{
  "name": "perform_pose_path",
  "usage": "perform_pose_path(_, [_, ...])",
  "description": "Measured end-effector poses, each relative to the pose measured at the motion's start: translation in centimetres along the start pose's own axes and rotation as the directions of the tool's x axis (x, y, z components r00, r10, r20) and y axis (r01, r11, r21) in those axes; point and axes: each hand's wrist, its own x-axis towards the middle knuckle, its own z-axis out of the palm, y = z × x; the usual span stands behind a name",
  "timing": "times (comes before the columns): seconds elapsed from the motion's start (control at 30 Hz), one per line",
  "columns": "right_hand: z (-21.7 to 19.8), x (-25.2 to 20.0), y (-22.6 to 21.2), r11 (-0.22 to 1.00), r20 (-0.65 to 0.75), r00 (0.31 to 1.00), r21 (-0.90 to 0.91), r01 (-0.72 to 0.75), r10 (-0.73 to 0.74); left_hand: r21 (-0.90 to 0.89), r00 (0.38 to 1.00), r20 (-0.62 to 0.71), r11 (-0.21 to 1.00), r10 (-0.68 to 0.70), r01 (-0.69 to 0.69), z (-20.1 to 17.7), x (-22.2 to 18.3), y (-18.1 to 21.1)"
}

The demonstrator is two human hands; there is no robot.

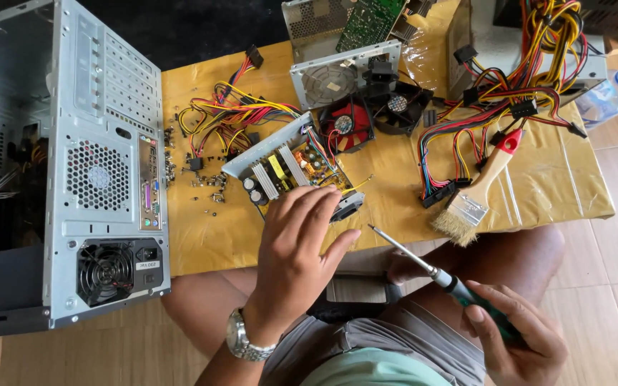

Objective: Disassembling and cleaning a computer power supply unit, including cutting sticker edges, brushing away dust, and removing screws.

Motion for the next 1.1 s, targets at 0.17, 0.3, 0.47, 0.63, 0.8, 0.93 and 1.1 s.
perform_pose_path(0.17, [0.3, -0.5, 0.8, 0.995, -0.018, 1.0, -0.095, 0.008, -0.01, 0.37, 1.0, -0.015, 0.929, -0.014, 0.018, 2.6, -0.2, -0.9])
perform_pose_path(0.3, [0.6, 0.1, -0.1, 0.994, 0.01, 1.0, -0.108, 0.027, -0.026, 0.228, 0.999, -0.009, 0.972, -0.049, 0.05, 2.7, -0.2, -1.1])
perform_pose_path(0.47, [0.7, 0.7, -1.6, 0.992, 0.023, 0.997, -0.098, 0.075, -0.074, 0.011, 0.988, 0.05, 0.99, -0.144, 0.144, 1.3, 0.9, -1.7])
perform_pose_path(0.63, [0.9, 1.6, -2.8, 0.969, -0.024, 0.981, -0.158, 0.188, -0.194, -0.029, 0.979, 0.099, 0.983, -0.177, 0.181, -0.9, 3.1, -2.5])
perform_pose_path(0.8, [1.3, 2.6, -3.5, 0.938, -0.024, 0.958, -0.209, 0.276, -0.287, -0.006, 0.975, 0.092, 0.979, -0.202, 0.204, -1.3, 4.0, -3.0])
perform_pose_path(0.93, [1.7, 3.0, -3.8, 0.914, 0.0, 0.942, -0.243, 0.325, -0.335, -0.017, 0.967, 0.092, 0.971, -0.238, 0.24, -0.9, 3.9, -3.0])
perform_pose_path(1.1, [2.1, 3.3, -3.7, 0.906, 0.016, 0.942, -0.27, 0.327, -0.335, -0.019, 0.968, 0.091, 0.972, -0.232, 0.235, -0.4, 3.5, -2.9])
